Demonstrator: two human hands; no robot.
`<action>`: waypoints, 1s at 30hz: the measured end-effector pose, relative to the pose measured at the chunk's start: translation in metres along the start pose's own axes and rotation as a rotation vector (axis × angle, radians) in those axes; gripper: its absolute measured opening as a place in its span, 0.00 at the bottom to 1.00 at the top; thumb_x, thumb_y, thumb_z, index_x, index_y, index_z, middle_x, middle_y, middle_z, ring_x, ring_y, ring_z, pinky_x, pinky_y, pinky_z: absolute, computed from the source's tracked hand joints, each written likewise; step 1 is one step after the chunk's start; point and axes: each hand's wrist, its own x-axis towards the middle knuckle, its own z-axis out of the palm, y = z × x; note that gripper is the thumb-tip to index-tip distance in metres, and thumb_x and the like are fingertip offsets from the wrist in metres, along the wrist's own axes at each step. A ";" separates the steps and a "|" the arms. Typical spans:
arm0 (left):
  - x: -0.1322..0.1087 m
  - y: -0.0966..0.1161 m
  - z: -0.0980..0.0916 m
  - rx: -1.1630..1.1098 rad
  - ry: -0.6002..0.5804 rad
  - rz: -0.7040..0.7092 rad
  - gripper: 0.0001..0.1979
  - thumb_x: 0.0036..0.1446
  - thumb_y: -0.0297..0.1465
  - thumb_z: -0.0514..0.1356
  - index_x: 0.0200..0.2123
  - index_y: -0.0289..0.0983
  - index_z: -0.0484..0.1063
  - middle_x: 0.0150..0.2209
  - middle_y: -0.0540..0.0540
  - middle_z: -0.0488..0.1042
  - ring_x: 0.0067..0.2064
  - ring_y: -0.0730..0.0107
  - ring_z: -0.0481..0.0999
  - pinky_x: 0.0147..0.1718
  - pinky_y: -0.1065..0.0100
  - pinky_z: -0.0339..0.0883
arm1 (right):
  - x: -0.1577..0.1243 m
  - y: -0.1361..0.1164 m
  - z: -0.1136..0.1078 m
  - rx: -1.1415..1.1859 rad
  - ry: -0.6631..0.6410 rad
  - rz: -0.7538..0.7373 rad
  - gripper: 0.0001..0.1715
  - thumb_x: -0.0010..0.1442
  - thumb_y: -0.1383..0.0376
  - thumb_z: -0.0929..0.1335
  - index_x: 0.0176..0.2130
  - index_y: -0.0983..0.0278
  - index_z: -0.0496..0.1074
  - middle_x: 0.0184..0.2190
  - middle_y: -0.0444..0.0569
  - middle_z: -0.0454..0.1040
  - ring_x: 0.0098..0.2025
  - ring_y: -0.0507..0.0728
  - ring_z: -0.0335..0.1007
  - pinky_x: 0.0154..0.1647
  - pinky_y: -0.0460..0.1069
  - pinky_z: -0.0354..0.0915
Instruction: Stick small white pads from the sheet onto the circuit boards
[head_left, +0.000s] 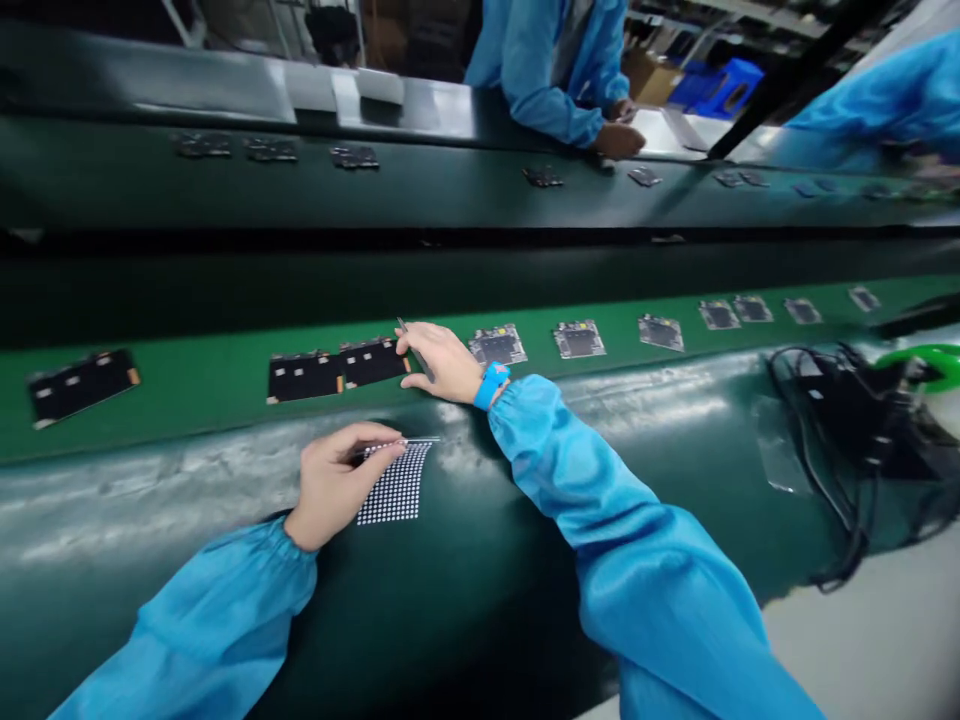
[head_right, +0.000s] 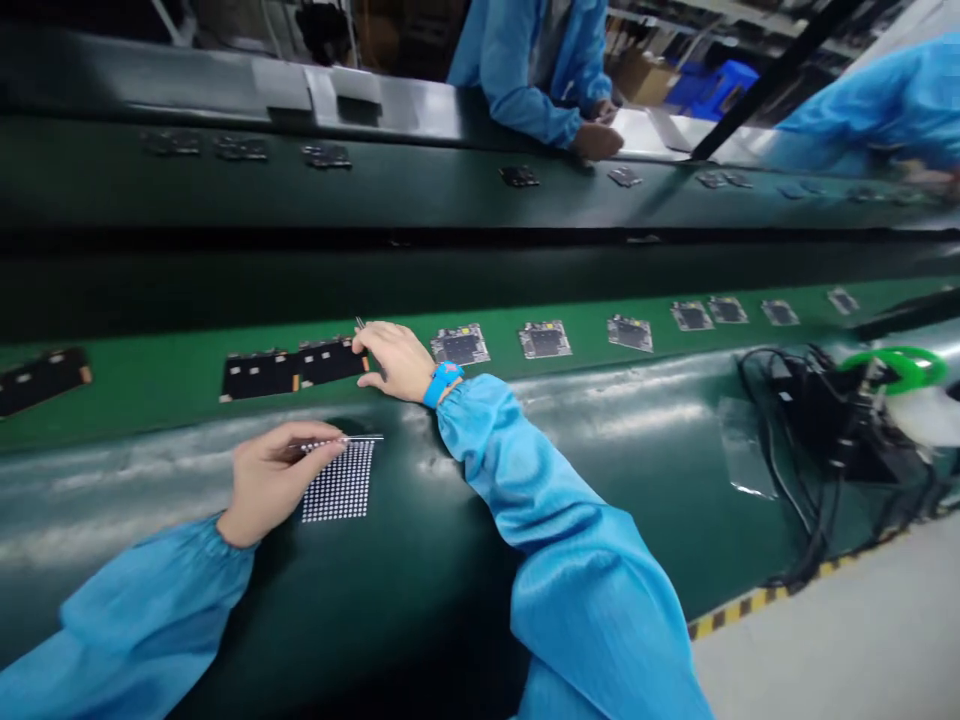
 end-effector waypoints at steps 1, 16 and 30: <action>-0.004 0.000 -0.006 0.005 0.004 -0.005 0.06 0.56 0.37 0.70 0.35 0.41 0.83 0.35 0.47 0.85 0.36 0.63 0.84 0.38 0.64 0.79 | 0.003 0.001 0.002 -0.010 -0.016 -0.010 0.22 0.56 0.61 0.77 0.45 0.63 0.68 0.53 0.59 0.75 0.59 0.68 0.68 0.62 0.62 0.62; -0.041 -0.012 -0.068 0.018 0.109 -0.058 0.06 0.56 0.37 0.70 0.35 0.42 0.83 0.35 0.48 0.85 0.36 0.64 0.84 0.39 0.66 0.80 | 0.075 -0.072 -0.016 -0.244 -0.161 -0.088 0.18 0.54 0.70 0.72 0.45 0.63 0.69 0.47 0.56 0.74 0.49 0.66 0.68 0.53 0.59 0.66; -0.060 -0.027 -0.083 0.020 0.128 -0.063 0.07 0.57 0.38 0.70 0.35 0.42 0.82 0.35 0.48 0.84 0.36 0.63 0.84 0.40 0.66 0.81 | -0.029 -0.015 -0.026 -0.368 0.062 0.339 0.22 0.56 0.55 0.76 0.43 0.62 0.68 0.46 0.58 0.76 0.51 0.70 0.70 0.51 0.62 0.65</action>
